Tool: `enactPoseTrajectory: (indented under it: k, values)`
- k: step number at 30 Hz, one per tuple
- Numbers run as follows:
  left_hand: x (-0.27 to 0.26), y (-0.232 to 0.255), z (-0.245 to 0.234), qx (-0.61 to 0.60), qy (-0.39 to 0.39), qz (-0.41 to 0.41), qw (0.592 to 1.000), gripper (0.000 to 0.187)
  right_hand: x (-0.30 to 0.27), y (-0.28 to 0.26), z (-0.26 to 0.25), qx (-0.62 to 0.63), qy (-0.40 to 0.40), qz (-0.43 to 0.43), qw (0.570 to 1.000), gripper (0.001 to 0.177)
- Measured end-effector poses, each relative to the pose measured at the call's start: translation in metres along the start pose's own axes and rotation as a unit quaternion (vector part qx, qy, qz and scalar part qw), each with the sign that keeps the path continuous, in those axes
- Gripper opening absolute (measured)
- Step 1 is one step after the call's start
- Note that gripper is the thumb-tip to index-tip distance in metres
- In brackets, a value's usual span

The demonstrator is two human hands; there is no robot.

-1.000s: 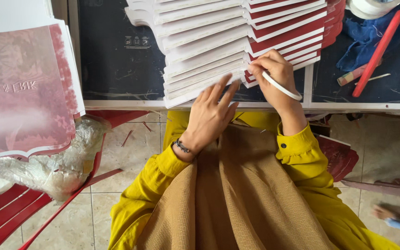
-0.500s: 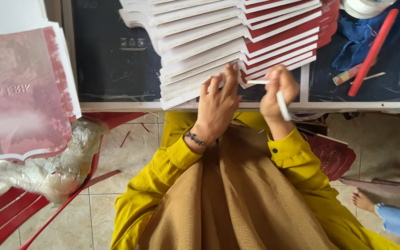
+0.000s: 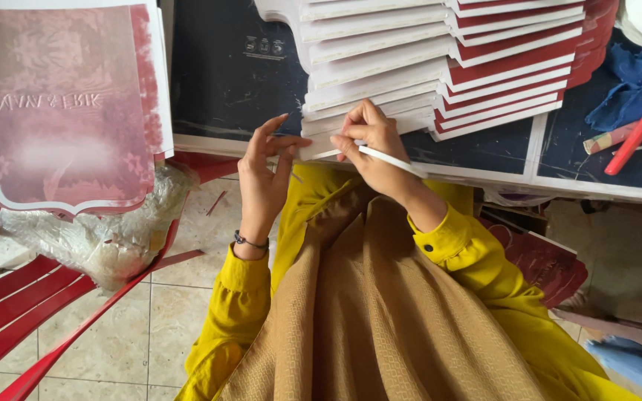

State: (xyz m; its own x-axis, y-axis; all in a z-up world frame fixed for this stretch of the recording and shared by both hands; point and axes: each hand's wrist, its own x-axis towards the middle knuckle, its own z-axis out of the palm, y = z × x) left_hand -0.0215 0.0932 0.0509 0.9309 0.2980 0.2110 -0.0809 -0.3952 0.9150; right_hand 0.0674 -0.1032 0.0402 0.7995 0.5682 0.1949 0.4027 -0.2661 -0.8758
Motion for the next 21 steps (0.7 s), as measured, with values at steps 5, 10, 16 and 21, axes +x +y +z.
enactPoseTrajectory:
  k: [5,10,16,21]
  values:
    - [0.002,0.007,-0.003,-0.05,-0.016,-0.011,0.999,0.05,0.005,0.006,0.019,-0.113,0.011,0.043,0.993,0.042]
    - [0.001,0.007,0.005,-0.014,-0.003,-0.033,0.999,0.062,0.006,0.017,0.024,-0.15,0.013,0.045,0.988,0.042]
    - [0.003,0.005,0.006,0.049,-0.012,-0.014,0.999,0.066,0.001,0.003,-0.005,-0.298,0.011,0.006,0.954,0.031]
    - [0.001,0.001,0.009,0.033,-0.012,-0.032,0.999,0.065,-0.028,0.043,-0.093,-0.195,0.085,0.044,0.976,0.026]
